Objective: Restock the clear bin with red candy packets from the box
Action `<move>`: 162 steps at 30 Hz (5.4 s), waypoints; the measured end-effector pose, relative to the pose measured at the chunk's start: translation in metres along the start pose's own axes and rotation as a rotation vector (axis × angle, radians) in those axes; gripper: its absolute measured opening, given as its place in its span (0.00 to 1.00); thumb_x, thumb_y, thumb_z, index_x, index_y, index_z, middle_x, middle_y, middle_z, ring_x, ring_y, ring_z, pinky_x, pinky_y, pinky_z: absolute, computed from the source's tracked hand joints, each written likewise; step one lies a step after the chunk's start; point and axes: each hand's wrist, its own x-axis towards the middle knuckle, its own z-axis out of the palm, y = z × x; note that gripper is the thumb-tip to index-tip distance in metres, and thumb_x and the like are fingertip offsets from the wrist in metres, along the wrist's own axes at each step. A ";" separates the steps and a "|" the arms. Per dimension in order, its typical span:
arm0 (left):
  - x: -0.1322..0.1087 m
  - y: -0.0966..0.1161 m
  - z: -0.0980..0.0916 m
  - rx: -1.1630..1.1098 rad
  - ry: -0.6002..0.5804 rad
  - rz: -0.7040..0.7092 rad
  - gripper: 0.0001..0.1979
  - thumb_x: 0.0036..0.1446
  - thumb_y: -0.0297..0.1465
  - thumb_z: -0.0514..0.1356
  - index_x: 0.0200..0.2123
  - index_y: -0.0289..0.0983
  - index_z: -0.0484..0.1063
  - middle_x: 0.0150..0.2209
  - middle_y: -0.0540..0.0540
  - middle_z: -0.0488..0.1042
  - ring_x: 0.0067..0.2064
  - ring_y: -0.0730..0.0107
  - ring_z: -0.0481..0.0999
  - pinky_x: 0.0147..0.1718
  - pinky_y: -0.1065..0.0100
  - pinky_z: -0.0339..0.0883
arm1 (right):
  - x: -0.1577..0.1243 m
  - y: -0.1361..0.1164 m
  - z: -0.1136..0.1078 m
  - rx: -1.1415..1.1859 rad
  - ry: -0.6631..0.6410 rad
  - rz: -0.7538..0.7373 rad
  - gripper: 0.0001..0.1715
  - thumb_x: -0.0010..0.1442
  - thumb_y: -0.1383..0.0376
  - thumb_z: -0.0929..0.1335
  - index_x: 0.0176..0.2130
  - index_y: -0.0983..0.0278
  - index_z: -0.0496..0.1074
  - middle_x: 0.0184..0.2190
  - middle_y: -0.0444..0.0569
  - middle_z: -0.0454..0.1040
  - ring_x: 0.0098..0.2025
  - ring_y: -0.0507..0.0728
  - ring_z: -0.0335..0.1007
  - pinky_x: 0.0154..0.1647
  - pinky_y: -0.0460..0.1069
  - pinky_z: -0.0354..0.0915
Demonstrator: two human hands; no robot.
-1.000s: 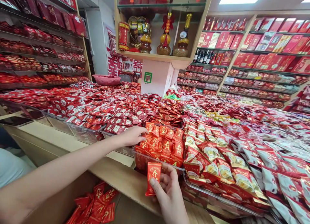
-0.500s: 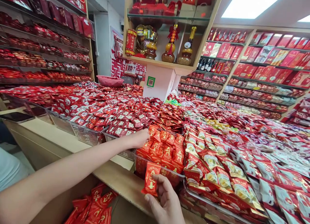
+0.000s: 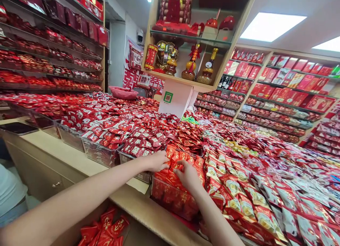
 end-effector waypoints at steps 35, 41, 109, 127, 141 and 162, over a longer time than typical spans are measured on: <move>0.011 -0.004 -0.032 -0.028 -0.248 0.025 0.25 0.40 0.33 0.65 0.44 0.32 0.70 0.43 0.39 0.74 0.39 0.60 0.73 0.32 0.69 0.64 | 0.010 -0.007 -0.022 -0.417 -0.112 -0.078 0.17 0.52 0.66 0.65 0.42 0.72 0.69 0.43 0.59 0.71 0.45 0.60 0.67 0.44 0.53 0.61; -0.011 -0.005 -0.030 -0.076 -0.173 0.140 0.09 0.52 0.31 0.55 0.35 0.38 0.74 0.33 0.50 0.76 0.30 0.74 0.70 0.26 0.75 0.57 | -0.002 -0.015 -0.019 -0.241 -0.166 -0.199 0.13 0.56 0.67 0.61 0.33 0.64 0.74 0.31 0.49 0.77 0.33 0.55 0.71 0.33 0.46 0.61; 0.049 0.011 -0.014 0.225 -0.019 -0.138 0.16 0.39 0.25 0.60 0.37 0.36 0.71 0.40 0.37 0.72 0.48 0.51 0.62 0.42 0.56 0.58 | 0.065 -0.002 -0.026 -0.576 -0.185 -0.152 0.13 0.60 0.65 0.62 0.45 0.64 0.67 0.43 0.49 0.71 0.44 0.55 0.68 0.44 0.55 0.65; 0.044 -0.003 0.005 0.234 0.176 -0.055 0.18 0.54 0.46 0.50 0.36 0.42 0.73 0.37 0.40 0.74 0.46 0.50 0.62 0.40 0.54 0.56 | 0.064 0.003 -0.057 -0.628 -0.260 -0.110 0.13 0.60 0.62 0.62 0.43 0.65 0.68 0.42 0.49 0.72 0.43 0.55 0.69 0.44 0.55 0.65; -0.047 0.023 -0.006 0.073 0.387 0.182 0.12 0.57 0.32 0.49 0.44 0.42 0.66 0.41 0.47 0.71 0.44 0.64 0.65 0.42 0.62 0.57 | -0.042 0.011 -0.062 -0.426 0.097 -0.328 0.17 0.60 0.62 0.59 0.45 0.65 0.68 0.48 0.53 0.70 0.51 0.56 0.64 0.52 0.50 0.59; -0.153 -0.001 0.078 0.000 0.322 -0.048 0.28 0.60 0.44 0.36 0.29 0.39 0.72 0.29 0.45 0.75 0.35 0.63 0.72 0.32 0.67 0.58 | -0.194 0.025 -0.021 -0.609 0.086 -0.198 0.23 0.63 0.60 0.53 0.30 0.63 0.71 0.29 0.50 0.75 0.35 0.59 0.68 0.38 0.52 0.60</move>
